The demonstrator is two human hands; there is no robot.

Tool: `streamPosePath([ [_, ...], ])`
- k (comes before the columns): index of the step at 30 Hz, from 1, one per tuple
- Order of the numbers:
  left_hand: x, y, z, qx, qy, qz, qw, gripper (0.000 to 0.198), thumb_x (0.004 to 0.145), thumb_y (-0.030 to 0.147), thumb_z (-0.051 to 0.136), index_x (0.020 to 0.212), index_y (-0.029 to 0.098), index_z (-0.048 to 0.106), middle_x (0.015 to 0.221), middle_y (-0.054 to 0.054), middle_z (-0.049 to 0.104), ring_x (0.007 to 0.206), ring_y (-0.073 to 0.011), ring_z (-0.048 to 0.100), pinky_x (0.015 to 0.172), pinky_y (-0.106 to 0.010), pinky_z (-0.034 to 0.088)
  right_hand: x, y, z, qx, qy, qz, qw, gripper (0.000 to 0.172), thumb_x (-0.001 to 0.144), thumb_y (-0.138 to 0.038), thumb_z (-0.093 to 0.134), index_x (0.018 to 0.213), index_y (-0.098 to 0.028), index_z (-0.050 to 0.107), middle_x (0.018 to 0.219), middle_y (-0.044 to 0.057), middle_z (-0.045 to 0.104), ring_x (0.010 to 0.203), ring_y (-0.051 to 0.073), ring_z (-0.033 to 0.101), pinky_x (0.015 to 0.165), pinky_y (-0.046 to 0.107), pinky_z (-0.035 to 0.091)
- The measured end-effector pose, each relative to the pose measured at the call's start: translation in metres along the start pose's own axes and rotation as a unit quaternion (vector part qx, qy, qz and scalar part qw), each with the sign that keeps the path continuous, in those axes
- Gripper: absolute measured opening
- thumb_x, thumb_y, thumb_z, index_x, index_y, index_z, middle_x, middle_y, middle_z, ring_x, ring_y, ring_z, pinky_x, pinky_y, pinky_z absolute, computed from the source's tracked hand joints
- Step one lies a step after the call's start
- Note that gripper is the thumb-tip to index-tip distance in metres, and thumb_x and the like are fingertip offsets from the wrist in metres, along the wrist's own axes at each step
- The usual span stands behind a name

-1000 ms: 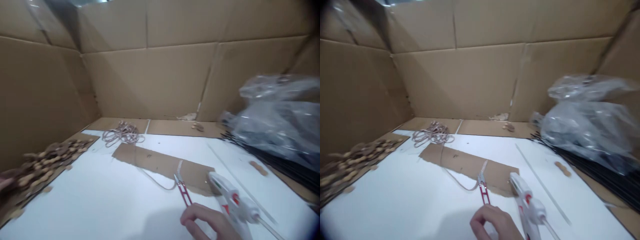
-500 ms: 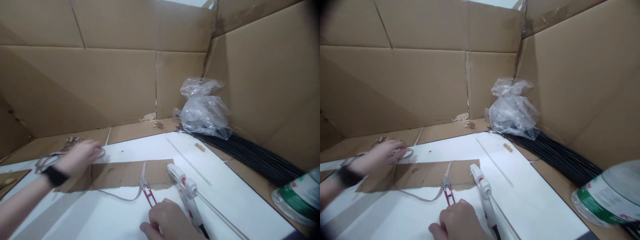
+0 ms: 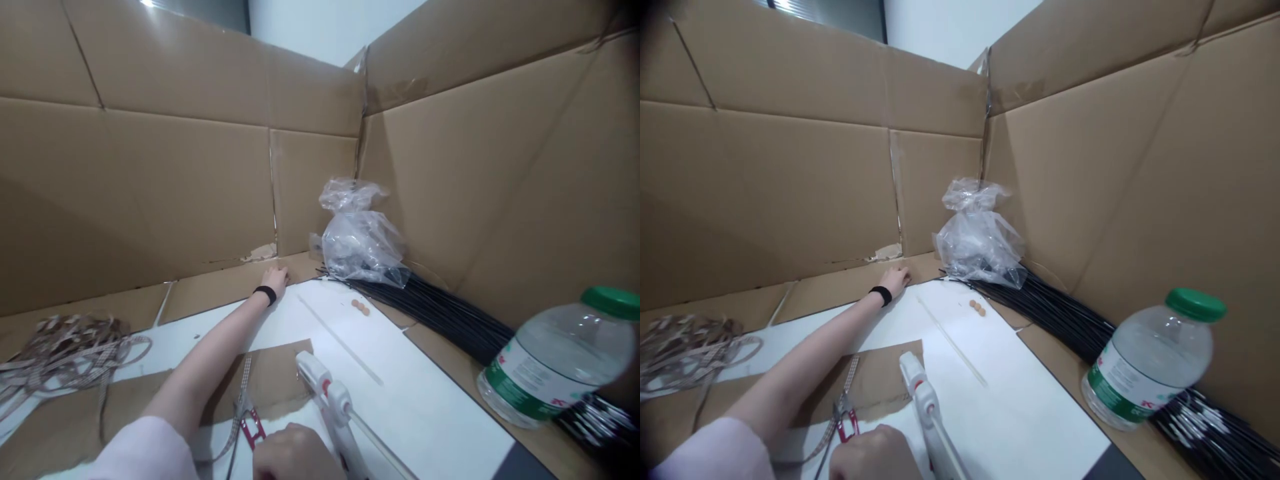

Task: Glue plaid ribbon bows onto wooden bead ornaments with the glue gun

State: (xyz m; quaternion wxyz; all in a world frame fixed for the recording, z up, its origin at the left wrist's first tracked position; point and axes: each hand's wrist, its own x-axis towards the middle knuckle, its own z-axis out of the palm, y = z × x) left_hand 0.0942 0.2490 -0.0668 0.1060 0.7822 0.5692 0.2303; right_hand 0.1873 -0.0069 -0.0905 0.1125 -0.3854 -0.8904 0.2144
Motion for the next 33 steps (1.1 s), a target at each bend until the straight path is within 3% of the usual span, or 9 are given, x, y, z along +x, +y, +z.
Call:
streamPosePath([
  [6,-0.067,-0.003,-0.038,-0.168,0.031,-0.039,0.985,0.029,0.085,0.028,0.05,0.11,0.014,0.051,0.108,-0.008,0.056,0.09,-0.0188,0.057,0.075,-0.039,0.049,-0.02,-0.016,-0.021,0.135,0.123,0.016,0.983,0.011,0.07,-0.026,0.063,0.075,-0.018,0.057,0.07,0.0,0.064,0.065,0.015,0.059,0.062,0.021,0.043],
  [10,-0.148,0.017,-0.075,-0.272,0.037,-0.037,0.961,0.029,0.088,0.035,0.039,0.094,0.011,0.054,0.079,-0.004,0.059,0.07,-0.0155,0.059,0.059,-0.03,0.05,-0.025,-0.018,-0.03,0.192,0.225,0.053,0.954,0.044,0.069,-0.024,0.065,0.109,-0.02,0.045,0.103,0.006,0.056,0.094,0.019,0.054,0.083,0.028,0.042],
  [13,-0.206,0.04,-0.094,-0.318,0.04,-0.02,0.947,0.027,0.086,0.037,0.04,0.081,0.014,0.053,0.072,-0.001,0.056,0.067,-0.0142,0.058,0.064,-0.028,0.049,-0.023,-0.021,-0.032,0.162,0.276,0.019,0.947,0.062,0.071,-0.027,0.065,0.125,-0.024,0.034,0.127,0.009,0.038,0.12,0.023,0.035,0.098,0.038,0.031],
  [15,-0.235,0.053,-0.102,-0.337,0.033,-0.014,0.941,0.024,0.085,0.036,0.042,0.079,0.015,0.053,0.072,-0.001,0.056,0.066,-0.0138,0.058,0.066,-0.027,0.048,-0.022,-0.028,-0.035,0.158,0.288,0.005,0.944,0.066,0.073,-0.029,0.063,0.129,-0.026,0.029,0.133,0.009,0.032,0.124,0.024,0.029,0.099,0.04,0.029],
  [17,-0.254,0.061,-0.108,-0.349,0.027,-0.011,0.937,0.023,0.085,0.036,0.043,0.08,0.016,0.053,0.071,-0.001,0.056,0.066,-0.0142,0.057,0.064,-0.026,0.046,-0.021,-0.038,-0.039,0.194,0.279,-0.014,0.94,0.054,0.078,-0.027,0.057,0.127,-0.025,0.033,0.124,0.008,0.045,0.114,0.02,0.042,0.094,0.036,0.036],
  [21,-0.272,0.058,-0.114,-0.315,0.044,-0.002,0.948,0.025,0.086,0.037,0.039,0.083,0.017,0.054,0.073,-0.002,0.057,0.069,-0.0157,0.056,0.066,-0.027,0.045,-0.02,-0.049,-0.047,0.296,0.258,-0.024,0.919,0.017,0.081,-0.02,0.049,0.098,-0.02,0.054,0.09,0.001,0.062,0.083,0.015,0.059,0.074,0.026,0.045],
  [25,-0.275,0.046,-0.117,-0.222,0.126,-0.016,0.967,0.029,0.087,0.039,0.036,0.094,0.018,0.054,0.079,-0.004,0.061,0.077,-0.0184,0.057,0.073,-0.03,0.044,-0.019,-0.044,-0.047,0.368,0.241,0.034,0.898,0.015,0.079,-0.02,0.05,0.093,-0.018,0.053,0.071,-0.001,0.06,0.068,0.014,0.06,0.063,0.025,0.047],
  [29,-0.275,0.051,-0.113,-0.211,0.049,0.012,0.976,0.037,0.084,0.037,0.043,0.119,0.025,0.043,0.091,-0.003,0.061,0.072,-0.0164,0.058,0.065,-0.027,0.045,-0.014,-0.036,-0.046,0.391,0.201,0.033,0.898,0.015,0.077,-0.022,0.052,0.092,-0.019,0.049,0.066,-0.004,0.056,0.059,0.012,0.058,0.056,0.023,0.046],
  [33,-0.278,0.058,-0.103,-0.238,0.011,-0.004,0.971,0.033,0.084,0.034,0.043,0.116,0.024,0.047,0.082,-0.002,0.061,0.059,-0.0135,0.056,0.051,-0.023,0.041,-0.011,-0.034,-0.047,0.359,0.152,0.011,0.921,0.018,0.081,-0.026,0.05,0.098,-0.02,0.046,0.06,-0.007,0.053,0.048,0.01,0.055,0.049,0.02,0.042],
])
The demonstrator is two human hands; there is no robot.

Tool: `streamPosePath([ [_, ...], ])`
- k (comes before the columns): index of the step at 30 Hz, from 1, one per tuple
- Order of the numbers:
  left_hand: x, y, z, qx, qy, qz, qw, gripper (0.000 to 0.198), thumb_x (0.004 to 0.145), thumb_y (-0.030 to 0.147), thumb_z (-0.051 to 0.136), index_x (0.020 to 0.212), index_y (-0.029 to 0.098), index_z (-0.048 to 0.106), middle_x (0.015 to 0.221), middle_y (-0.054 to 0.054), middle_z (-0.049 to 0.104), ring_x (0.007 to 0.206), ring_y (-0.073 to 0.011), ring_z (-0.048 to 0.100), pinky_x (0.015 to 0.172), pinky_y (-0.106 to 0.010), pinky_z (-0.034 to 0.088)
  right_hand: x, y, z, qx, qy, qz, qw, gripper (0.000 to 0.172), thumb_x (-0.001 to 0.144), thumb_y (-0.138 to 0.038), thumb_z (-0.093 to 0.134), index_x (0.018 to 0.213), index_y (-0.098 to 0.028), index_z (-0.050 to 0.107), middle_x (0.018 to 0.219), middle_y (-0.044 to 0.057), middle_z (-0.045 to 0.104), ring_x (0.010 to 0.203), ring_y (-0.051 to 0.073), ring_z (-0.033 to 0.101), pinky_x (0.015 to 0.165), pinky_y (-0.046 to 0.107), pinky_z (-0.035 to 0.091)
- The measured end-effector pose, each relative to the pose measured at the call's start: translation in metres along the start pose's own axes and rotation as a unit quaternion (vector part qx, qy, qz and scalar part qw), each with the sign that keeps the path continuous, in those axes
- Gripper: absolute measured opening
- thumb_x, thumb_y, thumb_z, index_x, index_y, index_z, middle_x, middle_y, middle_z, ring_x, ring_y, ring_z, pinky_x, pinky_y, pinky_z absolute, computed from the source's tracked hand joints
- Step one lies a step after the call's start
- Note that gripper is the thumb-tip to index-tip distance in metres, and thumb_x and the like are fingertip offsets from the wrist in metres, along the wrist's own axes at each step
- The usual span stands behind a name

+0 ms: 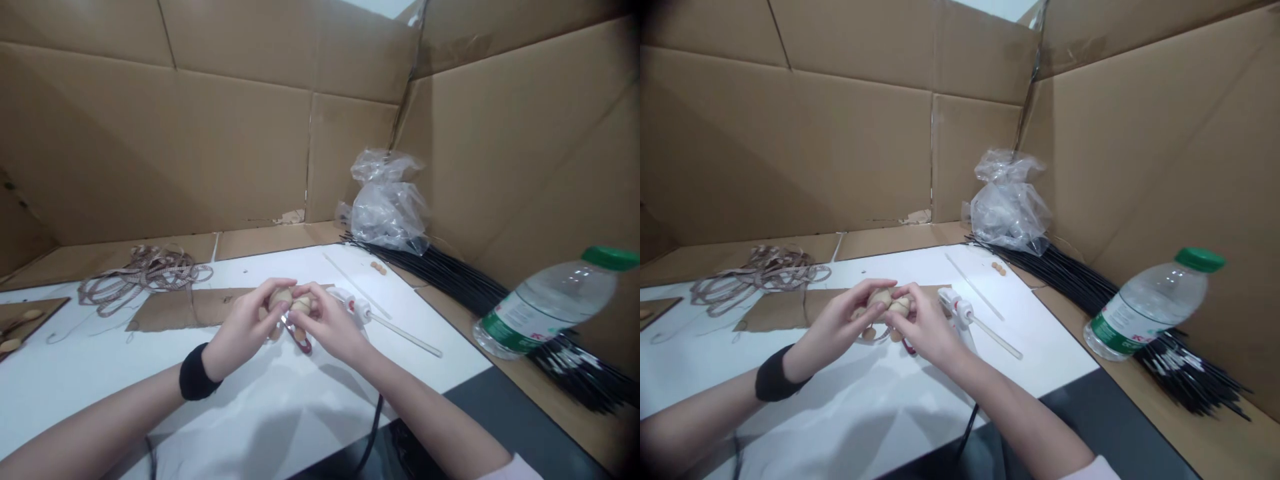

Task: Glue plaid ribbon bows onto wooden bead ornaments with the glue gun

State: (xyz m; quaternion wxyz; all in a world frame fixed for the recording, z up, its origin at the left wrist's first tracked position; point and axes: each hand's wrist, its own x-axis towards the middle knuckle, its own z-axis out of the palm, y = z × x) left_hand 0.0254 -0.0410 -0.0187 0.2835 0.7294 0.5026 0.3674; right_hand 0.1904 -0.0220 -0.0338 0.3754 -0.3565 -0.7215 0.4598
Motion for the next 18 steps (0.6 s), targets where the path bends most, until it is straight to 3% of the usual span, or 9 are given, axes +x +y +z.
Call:
streamPosePath([
  [3,-0.003,-0.007,0.003,0.008,0.019,-0.007,1.0,0.026,0.083,0.033,0.046,0.105,0.022,0.052,0.081,-0.002,0.06,0.068,-0.0158,0.056,0.056,-0.023,0.041,0.001,0.001,-0.001,-0.122,-0.022,-0.028,0.992,0.016,0.088,-0.026,0.039,0.1,-0.021,0.049,0.062,-0.005,0.056,0.047,0.009,0.054,0.048,0.02,0.04],
  [6,-0.004,-0.018,0.002,0.014,0.012,-0.023,1.0,0.022,0.081,0.033,0.048,0.1,0.022,0.053,0.071,0.0,0.056,0.066,-0.0157,0.053,0.057,-0.024,0.04,0.004,0.004,0.001,-0.32,-0.028,-0.081,0.943,0.021,0.09,-0.02,0.035,0.086,-0.018,0.055,0.069,0.0,0.06,0.059,0.011,0.057,0.056,0.021,0.04],
  [8,-0.004,-0.024,0.001,0.005,-0.004,-0.041,0.999,0.022,0.08,0.033,0.048,0.098,0.021,0.053,0.068,0.0,0.054,0.064,-0.0158,0.052,0.057,-0.025,0.04,0.007,0.007,0.003,-0.394,-0.027,-0.089,0.914,0.022,0.089,-0.017,0.037,0.078,-0.016,0.056,0.069,0.003,0.059,0.063,0.014,0.057,0.056,0.023,0.037],
  [14,-0.003,-0.039,0.002,0.014,-0.055,-0.104,0.993,0.022,0.077,0.029,0.047,0.096,0.019,0.056,0.059,0.003,0.048,0.057,-0.0147,0.048,0.054,-0.024,0.037,0.014,0.001,0.01,-0.465,-0.038,-0.051,0.883,0.015,0.087,-0.014,0.039,0.084,-0.017,0.053,0.085,0.006,0.056,0.057,0.014,0.054,0.048,0.024,0.026],
  [18,-0.005,-0.048,0.007,0.044,-0.097,-0.085,0.991,0.021,0.081,0.027,0.042,0.093,0.023,0.059,0.059,0.002,0.051,0.055,-0.0149,0.047,0.053,-0.025,0.036,0.017,-0.001,0.011,-0.397,-0.049,-0.013,0.917,0.017,0.089,-0.019,0.036,0.078,-0.017,0.049,0.075,0.003,0.056,0.062,0.015,0.054,0.053,0.024,0.029],
])
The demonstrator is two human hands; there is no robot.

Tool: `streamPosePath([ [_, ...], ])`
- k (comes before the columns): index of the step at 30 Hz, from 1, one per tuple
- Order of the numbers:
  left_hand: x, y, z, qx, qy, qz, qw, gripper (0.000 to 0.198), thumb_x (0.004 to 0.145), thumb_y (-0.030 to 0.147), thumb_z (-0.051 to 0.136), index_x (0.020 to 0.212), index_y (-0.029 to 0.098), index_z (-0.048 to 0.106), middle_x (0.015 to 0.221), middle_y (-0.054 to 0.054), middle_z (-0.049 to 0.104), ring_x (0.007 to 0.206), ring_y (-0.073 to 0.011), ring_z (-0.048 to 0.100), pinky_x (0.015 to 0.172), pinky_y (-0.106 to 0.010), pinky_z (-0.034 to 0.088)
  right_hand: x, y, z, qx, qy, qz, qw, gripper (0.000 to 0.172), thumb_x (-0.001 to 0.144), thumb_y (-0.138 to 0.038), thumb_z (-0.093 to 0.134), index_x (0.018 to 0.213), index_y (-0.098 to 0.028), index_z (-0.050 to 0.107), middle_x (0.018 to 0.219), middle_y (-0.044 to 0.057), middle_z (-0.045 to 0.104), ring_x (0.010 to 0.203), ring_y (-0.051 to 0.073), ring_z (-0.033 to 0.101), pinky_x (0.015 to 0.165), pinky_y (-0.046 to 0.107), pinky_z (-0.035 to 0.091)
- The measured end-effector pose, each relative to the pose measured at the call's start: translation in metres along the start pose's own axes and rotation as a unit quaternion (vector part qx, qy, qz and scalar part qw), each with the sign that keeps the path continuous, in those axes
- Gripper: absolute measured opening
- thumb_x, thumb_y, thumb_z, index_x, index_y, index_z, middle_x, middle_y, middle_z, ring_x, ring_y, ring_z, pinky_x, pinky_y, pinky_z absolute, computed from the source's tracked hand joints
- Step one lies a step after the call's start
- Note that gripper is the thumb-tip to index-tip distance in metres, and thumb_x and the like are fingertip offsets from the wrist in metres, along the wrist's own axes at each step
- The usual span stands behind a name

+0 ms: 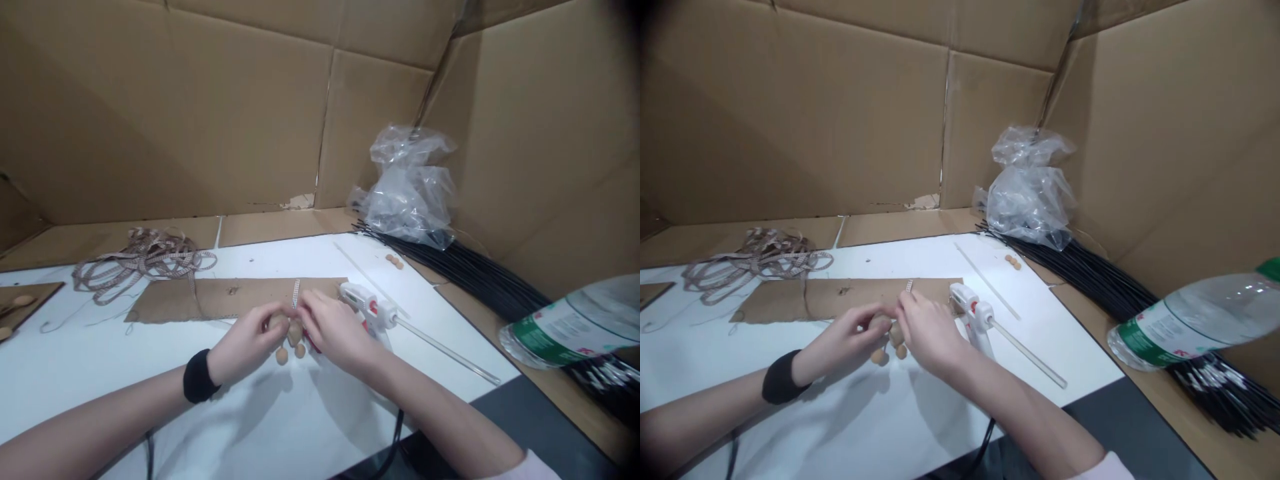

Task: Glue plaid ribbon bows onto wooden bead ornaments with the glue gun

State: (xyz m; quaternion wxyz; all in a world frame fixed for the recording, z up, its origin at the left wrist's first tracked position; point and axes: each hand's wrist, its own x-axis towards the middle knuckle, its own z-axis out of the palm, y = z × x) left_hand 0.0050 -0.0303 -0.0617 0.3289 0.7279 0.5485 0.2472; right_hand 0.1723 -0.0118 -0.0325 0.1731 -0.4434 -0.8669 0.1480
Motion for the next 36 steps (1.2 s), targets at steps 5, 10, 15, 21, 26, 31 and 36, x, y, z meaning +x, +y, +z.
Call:
streamPosePath([
  [5,0.0,-0.005,0.006,0.091,0.051,0.075,0.992,0.015,0.079,0.03,0.05,0.08,0.024,0.064,0.096,-0.004,0.057,0.094,-0.0235,0.046,0.081,-0.035,0.035,0.005,0.004,0.008,0.084,-0.033,0.0,0.996,0.018,0.089,-0.02,0.035,0.075,-0.018,0.046,0.069,0.0,0.058,0.063,0.012,0.054,0.054,0.02,0.033],
  [10,0.002,-0.006,0.005,0.152,0.057,0.086,0.983,0.016,0.079,0.026,0.049,0.07,0.021,0.061,0.087,-0.003,0.061,0.084,-0.0217,0.046,0.076,-0.035,0.032,0.007,0.009,0.012,0.107,-0.051,0.029,0.992,0.023,0.091,-0.026,0.032,0.078,-0.018,0.049,0.068,0.0,0.06,0.063,0.012,0.057,0.054,0.02,0.035],
  [15,0.004,-0.008,-0.001,0.148,0.052,0.046,0.987,0.019,0.084,0.025,0.041,0.074,0.019,0.057,0.077,-0.002,0.062,0.078,-0.0208,0.047,0.073,-0.035,0.032,0.004,0.014,0.016,-0.093,-0.071,0.108,0.987,0.03,0.087,-0.042,0.04,0.087,-0.016,0.055,0.087,0.007,0.063,0.077,0.021,0.061,0.057,0.026,0.038],
  [21,0.003,-0.012,0.001,0.148,0.064,0.022,0.987,0.02,0.085,0.026,0.039,0.077,0.018,0.056,0.077,-0.002,0.063,0.077,-0.0212,0.05,0.072,-0.035,0.032,-0.005,0.008,0.029,-0.174,-0.094,0.095,0.976,0.027,0.086,-0.036,0.045,0.091,-0.012,0.057,0.089,0.012,0.061,0.078,0.025,0.061,0.054,0.028,0.039],
  [26,0.002,-0.011,0.003,0.151,0.07,0.018,0.986,0.02,0.084,0.026,0.039,0.076,0.018,0.055,0.075,-0.002,0.063,0.075,-0.0205,0.052,0.072,-0.036,0.033,-0.013,0.007,0.035,-0.24,-0.065,0.055,0.967,0.011,0.08,-0.022,0.054,0.086,-0.013,0.055,0.081,0.01,0.06,0.072,0.023,0.06,0.049,0.027,0.036],
  [31,0.002,-0.011,0.001,0.15,0.078,0.024,0.985,0.018,0.084,0.026,0.04,0.078,0.018,0.055,0.072,-0.003,0.061,0.071,-0.0195,0.052,0.07,-0.034,0.036,-0.017,0.012,0.035,-0.239,-0.059,0.092,0.965,0.006,0.079,-0.01,0.047,0.078,-0.011,0.052,0.074,0.013,0.061,0.068,0.024,0.06,0.05,0.028,0.036],
  [36,-0.001,-0.01,0.001,0.14,0.076,0.027,0.987,0.018,0.085,0.024,0.039,0.078,0.018,0.054,0.073,-0.002,0.061,0.07,-0.0179,0.054,0.065,-0.029,0.039,-0.03,0.015,0.021,-0.145,-0.087,0.09,0.982,0.008,0.085,-0.018,0.039,0.087,-0.012,0.044,0.065,0.007,0.062,0.059,0.02,0.06,0.048,0.025,0.034],
])
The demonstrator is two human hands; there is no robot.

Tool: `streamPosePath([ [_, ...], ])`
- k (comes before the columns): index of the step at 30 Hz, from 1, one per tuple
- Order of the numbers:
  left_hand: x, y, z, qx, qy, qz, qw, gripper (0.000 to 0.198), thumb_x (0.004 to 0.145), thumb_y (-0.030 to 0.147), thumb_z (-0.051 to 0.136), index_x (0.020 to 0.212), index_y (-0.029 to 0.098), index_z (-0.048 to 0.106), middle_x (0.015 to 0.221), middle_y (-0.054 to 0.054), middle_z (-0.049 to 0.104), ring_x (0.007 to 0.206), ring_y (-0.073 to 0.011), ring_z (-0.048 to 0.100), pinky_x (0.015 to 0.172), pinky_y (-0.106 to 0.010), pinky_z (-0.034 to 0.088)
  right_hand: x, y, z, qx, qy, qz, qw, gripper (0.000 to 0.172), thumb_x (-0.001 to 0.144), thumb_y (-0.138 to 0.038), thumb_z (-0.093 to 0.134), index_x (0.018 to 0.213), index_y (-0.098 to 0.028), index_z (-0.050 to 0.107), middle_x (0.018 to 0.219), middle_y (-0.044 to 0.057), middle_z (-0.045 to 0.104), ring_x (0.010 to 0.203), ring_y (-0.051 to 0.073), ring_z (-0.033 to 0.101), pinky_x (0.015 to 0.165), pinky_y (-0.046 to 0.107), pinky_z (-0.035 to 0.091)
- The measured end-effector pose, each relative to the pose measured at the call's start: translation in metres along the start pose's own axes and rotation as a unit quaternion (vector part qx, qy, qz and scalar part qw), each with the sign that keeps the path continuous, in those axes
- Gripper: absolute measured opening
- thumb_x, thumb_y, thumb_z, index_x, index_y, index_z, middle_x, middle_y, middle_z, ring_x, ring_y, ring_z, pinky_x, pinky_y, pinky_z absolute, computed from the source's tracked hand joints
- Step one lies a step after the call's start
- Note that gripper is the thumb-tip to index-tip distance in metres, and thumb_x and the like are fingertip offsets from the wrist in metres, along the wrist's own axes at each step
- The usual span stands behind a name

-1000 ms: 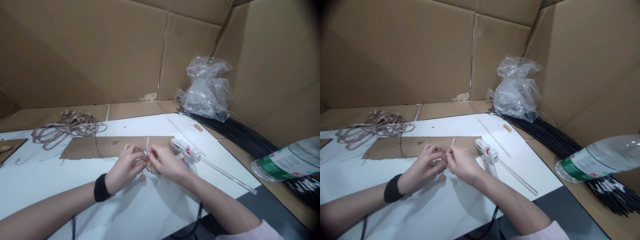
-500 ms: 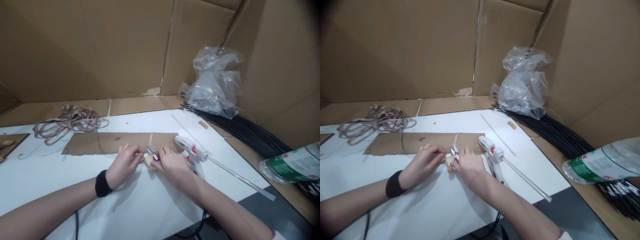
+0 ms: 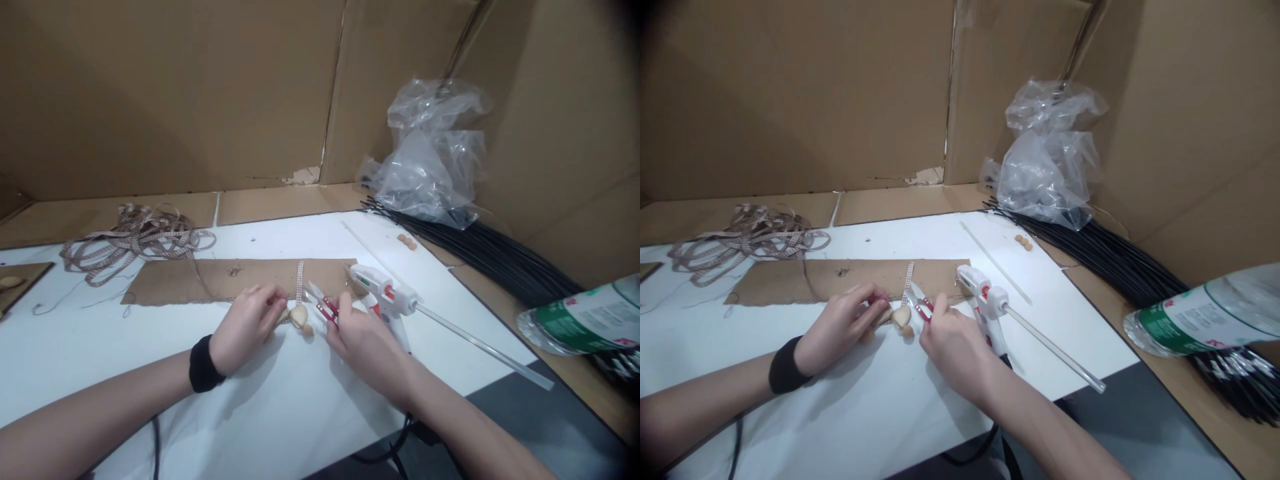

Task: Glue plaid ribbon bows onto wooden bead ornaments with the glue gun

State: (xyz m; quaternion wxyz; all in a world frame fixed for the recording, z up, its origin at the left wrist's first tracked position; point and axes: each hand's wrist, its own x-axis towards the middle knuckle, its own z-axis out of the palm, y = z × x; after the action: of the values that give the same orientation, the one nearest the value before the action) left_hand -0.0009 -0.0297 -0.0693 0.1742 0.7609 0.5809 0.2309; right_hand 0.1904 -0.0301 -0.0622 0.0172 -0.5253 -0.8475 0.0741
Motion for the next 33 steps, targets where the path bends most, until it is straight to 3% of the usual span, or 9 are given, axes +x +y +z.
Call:
streamPosePath([
  [3,-0.001,0.0,0.0,-0.004,0.001,0.0,1.0,0.018,0.086,0.024,0.038,0.078,0.019,0.054,0.07,-0.001,0.061,0.066,-0.0166,0.055,0.062,-0.027,0.039,-0.005,0.002,-0.004,0.18,-0.036,-0.02,0.983,0.012,0.09,-0.026,0.032,0.091,-0.015,0.039,0.067,0.004,0.063,0.059,0.016,0.06,0.047,0.022,0.033],
  [5,-0.001,0.0,0.0,-0.005,0.002,0.001,1.0,0.018,0.086,0.024,0.038,0.079,0.019,0.053,0.068,-0.001,0.062,0.063,-0.0158,0.055,0.06,-0.026,0.039,-0.005,0.001,-0.002,0.24,-0.032,-0.016,0.97,0.017,0.09,-0.033,0.032,0.088,-0.018,0.039,0.069,0.003,0.063,0.061,0.016,0.06,0.048,0.022,0.033],
  [14,0.001,-0.002,-0.001,-0.008,0.006,0.003,1.0,0.016,0.085,0.025,0.039,0.081,0.021,0.054,0.069,0.001,0.064,0.061,-0.0149,0.058,0.058,-0.024,0.041,0.0,-0.008,0.01,0.117,0.009,-0.016,0.993,0.031,0.088,-0.034,0.037,0.071,-0.016,0.055,0.06,0.005,0.063,0.055,0.017,0.057,0.048,0.025,0.024],
  [20,0.004,-0.001,0.0,-0.001,0.004,-0.001,1.0,0.017,0.086,0.028,0.038,0.082,0.022,0.054,0.067,0.002,0.065,0.061,-0.0148,0.06,0.058,-0.023,0.041,0.002,-0.009,0.016,0.102,0.028,-0.006,0.994,0.027,0.084,-0.032,0.042,0.069,-0.015,0.058,0.053,0.003,0.062,0.048,0.014,0.055,0.046,0.025,0.022],
  [33,0.004,0.002,0.003,0.043,0.009,-0.013,0.999,0.016,0.086,0.029,0.037,0.084,0.022,0.051,0.061,0.002,0.064,0.052,-0.0147,0.059,0.055,-0.024,0.041,0.0,-0.014,0.014,0.067,0.025,0.017,0.997,0.024,0.085,-0.031,0.045,0.072,-0.016,0.059,0.058,0.004,0.066,0.051,0.017,0.06,0.045,0.025,0.025],
])
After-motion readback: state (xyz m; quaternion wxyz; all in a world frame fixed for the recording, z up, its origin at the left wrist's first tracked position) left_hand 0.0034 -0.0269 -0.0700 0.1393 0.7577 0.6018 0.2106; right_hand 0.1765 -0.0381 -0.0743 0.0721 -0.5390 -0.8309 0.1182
